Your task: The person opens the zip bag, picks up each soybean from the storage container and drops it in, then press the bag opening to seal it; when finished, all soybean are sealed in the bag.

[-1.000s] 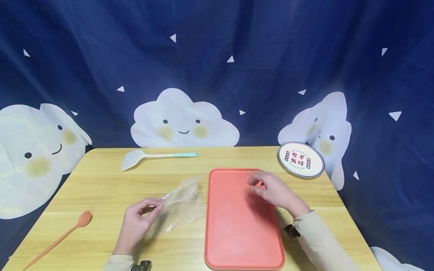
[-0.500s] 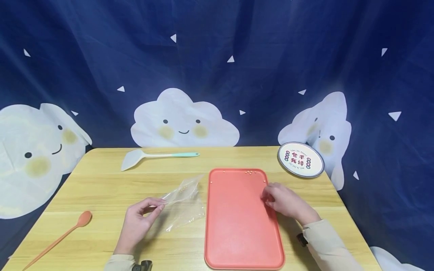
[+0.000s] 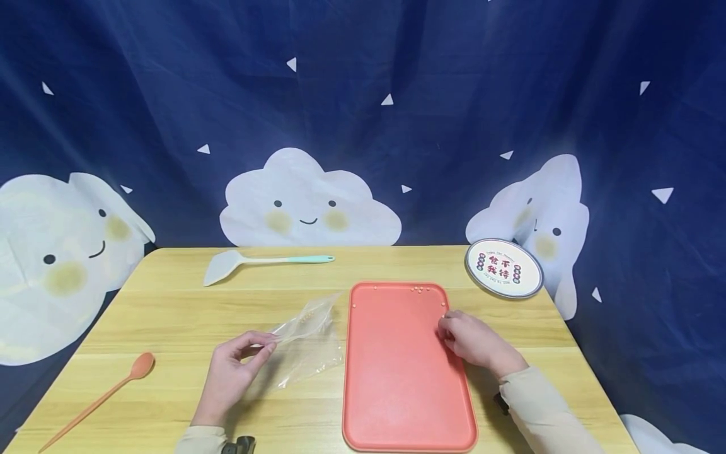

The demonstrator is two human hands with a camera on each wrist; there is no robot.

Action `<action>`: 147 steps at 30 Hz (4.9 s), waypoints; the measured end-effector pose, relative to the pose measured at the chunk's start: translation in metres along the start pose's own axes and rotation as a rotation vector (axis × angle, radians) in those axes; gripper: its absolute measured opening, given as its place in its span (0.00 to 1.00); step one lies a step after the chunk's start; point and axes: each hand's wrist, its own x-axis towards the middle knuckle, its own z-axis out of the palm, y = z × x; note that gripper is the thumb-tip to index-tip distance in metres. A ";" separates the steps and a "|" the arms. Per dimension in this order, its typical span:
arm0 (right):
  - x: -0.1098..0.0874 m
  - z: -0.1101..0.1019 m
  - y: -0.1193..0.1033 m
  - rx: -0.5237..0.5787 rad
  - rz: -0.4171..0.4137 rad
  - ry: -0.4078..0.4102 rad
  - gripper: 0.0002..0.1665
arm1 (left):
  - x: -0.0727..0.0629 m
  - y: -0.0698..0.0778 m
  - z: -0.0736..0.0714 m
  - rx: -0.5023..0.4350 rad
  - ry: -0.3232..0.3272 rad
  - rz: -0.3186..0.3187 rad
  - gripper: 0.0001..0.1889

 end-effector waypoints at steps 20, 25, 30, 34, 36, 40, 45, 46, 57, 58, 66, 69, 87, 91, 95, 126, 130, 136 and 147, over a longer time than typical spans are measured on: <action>0.031 -0.023 -0.022 0.320 0.054 0.109 0.06 | 0.004 0.026 0.000 0.003 -0.017 0.036 0.11; 0.055 -0.029 -0.047 0.428 0.047 0.158 0.06 | 0.005 0.028 0.001 -0.005 -0.018 0.041 0.10; 0.082 -0.028 -0.074 0.559 0.039 0.208 0.07 | 0.002 0.007 0.004 -0.004 -0.002 0.022 0.11; 0.105 -0.021 -0.094 0.660 0.006 0.234 0.06 | 0.001 -0.001 0.004 0.004 0.005 0.021 0.11; 0.117 -0.016 -0.102 0.704 -0.017 0.241 0.05 | 0.001 0.001 0.005 0.004 0.010 0.016 0.11; 0.135 -0.005 -0.116 0.734 -0.050 0.227 0.04 | 0.002 0.005 0.005 0.010 0.013 0.020 0.12; 0.148 0.008 -0.132 0.691 -0.079 0.193 0.03 | 0.002 0.003 0.005 0.005 0.011 0.022 0.13; 0.150 0.010 -0.136 0.671 -0.086 0.185 0.03 | 0.002 0.002 0.004 0.001 0.011 0.017 0.13; 0.154 0.020 -0.149 0.562 -0.095 0.130 0.05 | 0.002 0.008 0.005 0.006 0.016 -0.004 0.12; 0.153 0.019 -0.149 0.566 -0.096 0.131 0.05 | 0.002 0.009 0.005 0.012 0.013 -0.002 0.11; 0.141 0.002 -0.138 0.605 -0.089 0.145 0.06 | 0.000 0.002 0.002 0.011 -0.005 0.000 0.10; 0.131 -0.008 -0.127 0.586 -0.070 0.154 0.06 | -0.001 -0.002 0.001 0.004 -0.006 0.010 0.09; 0.040 -0.044 -0.035 0.372 0.084 0.141 0.07 | 0.001 0.012 0.001 0.007 0.019 0.016 0.11; 0.021 -0.038 -0.021 0.257 0.071 0.126 0.07 | -0.001 0.000 0.002 0.002 0.032 0.021 0.13; 0.006 -0.030 -0.010 0.144 0.072 0.077 0.08 | 0.000 0.005 0.003 0.005 0.029 0.017 0.12; -0.007 0.003 -0.001 -0.045 0.026 0.003 0.14 | -0.003 0.000 0.001 -0.017 -0.013 0.002 0.09; -0.006 0.001 0.000 -0.038 0.027 0.012 0.13 | -0.004 0.001 0.000 -0.017 -0.013 0.009 0.09; -0.001 -0.005 -0.004 0.032 0.063 0.035 0.09 | -0.004 -0.002 -0.001 -0.013 -0.020 0.002 0.09; 0.041 -0.027 -0.031 0.303 0.031 0.162 0.07 | -0.002 -0.003 0.001 -0.025 -0.027 -0.004 0.09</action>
